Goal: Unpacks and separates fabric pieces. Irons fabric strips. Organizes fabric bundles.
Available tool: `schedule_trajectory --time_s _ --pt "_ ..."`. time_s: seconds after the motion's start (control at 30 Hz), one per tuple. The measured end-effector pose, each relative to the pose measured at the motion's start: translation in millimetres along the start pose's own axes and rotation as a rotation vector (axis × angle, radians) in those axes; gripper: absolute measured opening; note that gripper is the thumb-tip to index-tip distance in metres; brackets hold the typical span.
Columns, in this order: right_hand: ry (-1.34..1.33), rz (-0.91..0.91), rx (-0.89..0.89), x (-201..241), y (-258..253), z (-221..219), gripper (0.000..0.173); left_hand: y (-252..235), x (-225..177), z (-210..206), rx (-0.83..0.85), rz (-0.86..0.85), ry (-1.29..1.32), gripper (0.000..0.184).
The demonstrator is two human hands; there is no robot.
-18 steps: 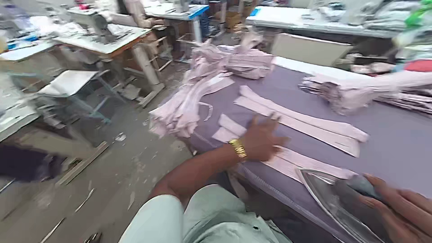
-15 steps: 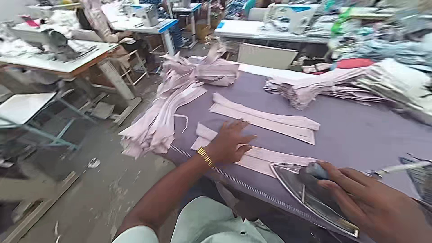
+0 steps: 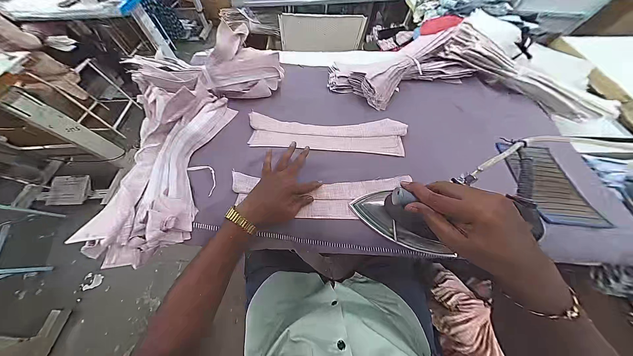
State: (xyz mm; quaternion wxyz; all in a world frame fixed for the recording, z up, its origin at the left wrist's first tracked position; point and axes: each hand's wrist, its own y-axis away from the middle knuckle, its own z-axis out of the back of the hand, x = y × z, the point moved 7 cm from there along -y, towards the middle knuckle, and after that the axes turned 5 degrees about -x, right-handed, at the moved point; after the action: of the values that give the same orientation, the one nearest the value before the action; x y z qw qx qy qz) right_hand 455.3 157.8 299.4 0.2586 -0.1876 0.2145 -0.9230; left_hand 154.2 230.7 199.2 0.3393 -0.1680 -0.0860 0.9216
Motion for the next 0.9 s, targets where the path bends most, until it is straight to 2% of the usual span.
schedule_trajectory --time_s 0.13,0.3,0.37,0.43,0.5,0.57,0.67,0.8,0.9 --pt "0.033 -0.008 0.006 18 -8 -12 0.038 2 5 -10 0.048 0.009 -0.032 0.041" --pt "0.152 0.104 -0.012 67 -39 -46 0.039 1 13 -6 0.057 0.081 -0.105 0.041" --pt "0.148 0.139 -0.03 80 -47 -56 0.039 7 23 6 -0.024 0.117 -0.145 0.041" --pt "0.131 0.147 -0.014 84 -52 -58 0.041 15 27 28 -0.212 0.091 -0.13 0.04" --pt "0.103 0.135 0.002 83 -52 -58 0.042 30 23 46 -0.362 0.012 0.011 0.029" --pt "0.073 0.111 -0.008 81 -52 -57 0.042 40 20 43 -0.289 -0.014 0.08 0.026" --pt "0.032 0.083 -0.014 82 -54 -57 0.041 45 34 17 0.005 0.145 -0.052 0.041" --pt "0.093 0.151 -0.008 105 -65 -73 0.043 42 42 16 0.054 0.248 -0.045 0.043" --pt "0.104 0.176 -0.02 112 -72 -77 0.043 42 53 35 -0.046 0.36 -0.179 0.045"
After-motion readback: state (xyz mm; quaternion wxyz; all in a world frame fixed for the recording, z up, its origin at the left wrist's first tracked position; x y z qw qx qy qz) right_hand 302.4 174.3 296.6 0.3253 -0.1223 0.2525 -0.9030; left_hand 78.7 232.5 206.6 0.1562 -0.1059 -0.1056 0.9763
